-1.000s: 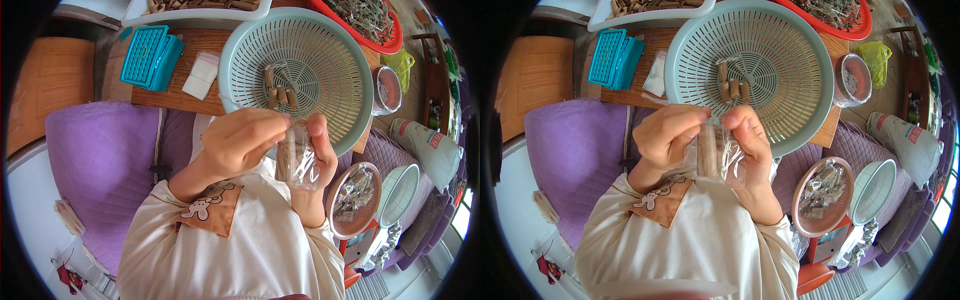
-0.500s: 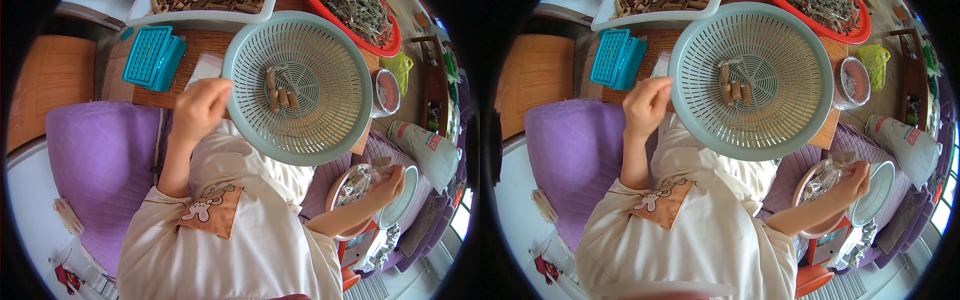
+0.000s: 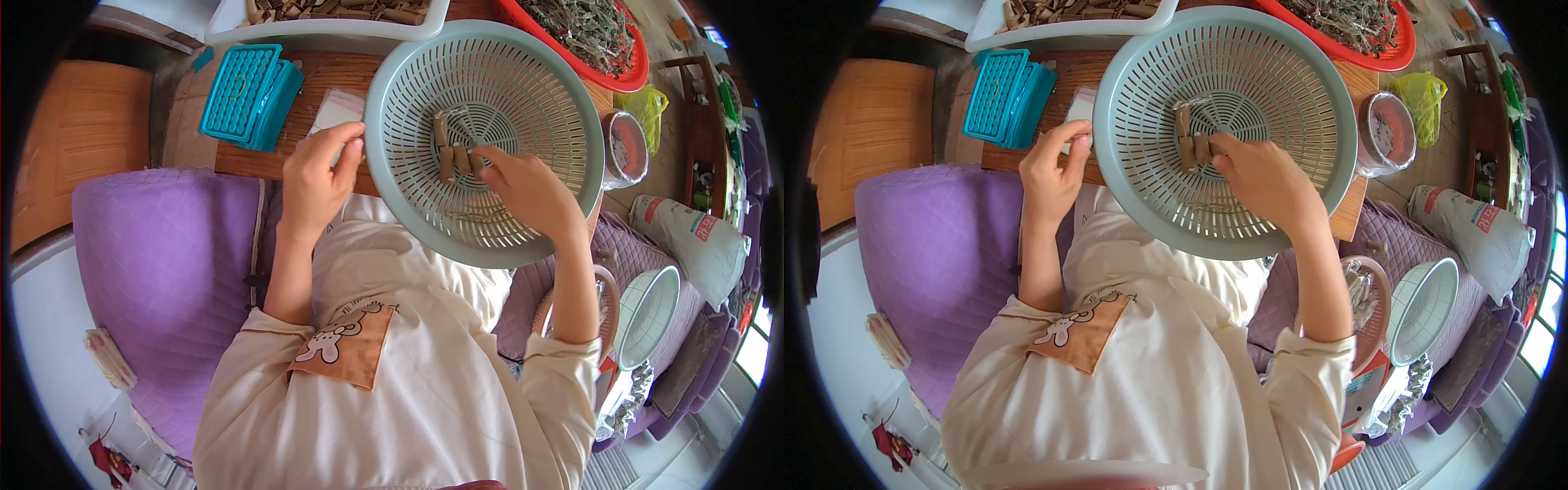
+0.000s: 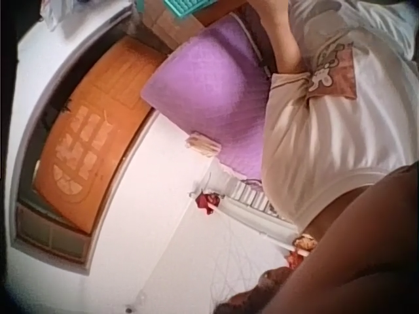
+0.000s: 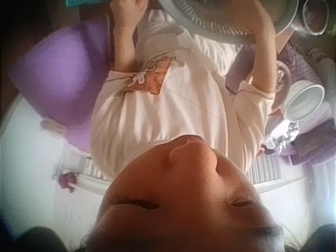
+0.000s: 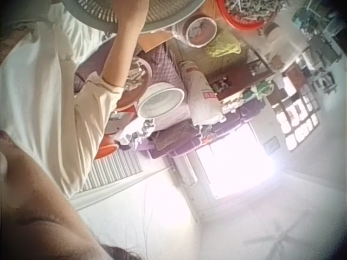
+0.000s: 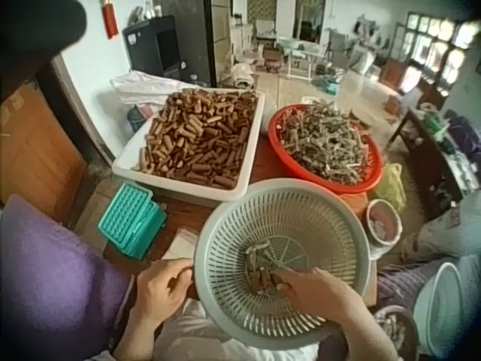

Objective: The person packages small wooden sticks and dried items into small plastic bags by hand.

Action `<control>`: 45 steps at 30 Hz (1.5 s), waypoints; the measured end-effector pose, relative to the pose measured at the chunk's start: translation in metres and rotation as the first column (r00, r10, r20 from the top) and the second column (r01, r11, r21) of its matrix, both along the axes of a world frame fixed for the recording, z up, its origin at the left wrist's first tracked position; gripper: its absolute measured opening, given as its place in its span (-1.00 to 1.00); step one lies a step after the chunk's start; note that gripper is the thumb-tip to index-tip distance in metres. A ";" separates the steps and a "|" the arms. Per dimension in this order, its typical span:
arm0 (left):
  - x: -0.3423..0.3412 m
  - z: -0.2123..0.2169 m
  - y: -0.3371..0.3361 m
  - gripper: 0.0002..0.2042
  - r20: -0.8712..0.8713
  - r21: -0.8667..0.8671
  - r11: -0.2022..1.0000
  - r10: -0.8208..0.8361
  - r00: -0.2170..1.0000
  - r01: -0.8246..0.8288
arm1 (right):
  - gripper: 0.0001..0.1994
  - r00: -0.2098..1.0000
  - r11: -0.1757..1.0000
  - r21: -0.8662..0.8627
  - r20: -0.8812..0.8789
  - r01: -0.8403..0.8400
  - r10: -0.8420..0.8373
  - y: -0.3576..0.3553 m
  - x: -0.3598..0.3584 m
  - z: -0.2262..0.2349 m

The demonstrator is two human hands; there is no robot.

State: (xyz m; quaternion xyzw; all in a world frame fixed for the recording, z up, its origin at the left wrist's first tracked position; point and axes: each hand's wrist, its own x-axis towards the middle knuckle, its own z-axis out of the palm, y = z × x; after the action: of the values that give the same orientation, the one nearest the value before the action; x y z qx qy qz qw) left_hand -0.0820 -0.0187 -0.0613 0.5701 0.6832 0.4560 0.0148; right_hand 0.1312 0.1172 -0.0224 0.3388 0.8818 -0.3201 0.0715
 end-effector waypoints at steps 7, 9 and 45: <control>0.017 0.013 -0.015 -0.89 0.076 -0.003 0.999 -0.031 0.997 0.031 | -0.76 0.985 0.941 -0.294 0.021 0.168 -0.170 0.014 -0.009 -0.049; 0.020 0.017 -0.016 -0.90 0.130 -0.002 0.999 -0.053 0.990 0.054 | -0.77 0.958 0.906 -0.331 -0.022 0.263 -0.286 0.013 -0.007 -0.048; 0.098 0.007 0.004 -0.53 -0.046 -0.368 0.925 -0.116 0.992 0.091 | -0.72 0.706 0.717 0.063 0.135 0.695 -0.696 0.253 0.376 -0.323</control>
State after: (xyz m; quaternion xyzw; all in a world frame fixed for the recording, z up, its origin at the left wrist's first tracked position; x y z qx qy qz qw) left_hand 0.0158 -0.0147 -0.0546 0.6079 0.7250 0.3002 0.1217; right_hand 0.5072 0.3706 -0.3458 0.6690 0.6826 -0.2941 0.0103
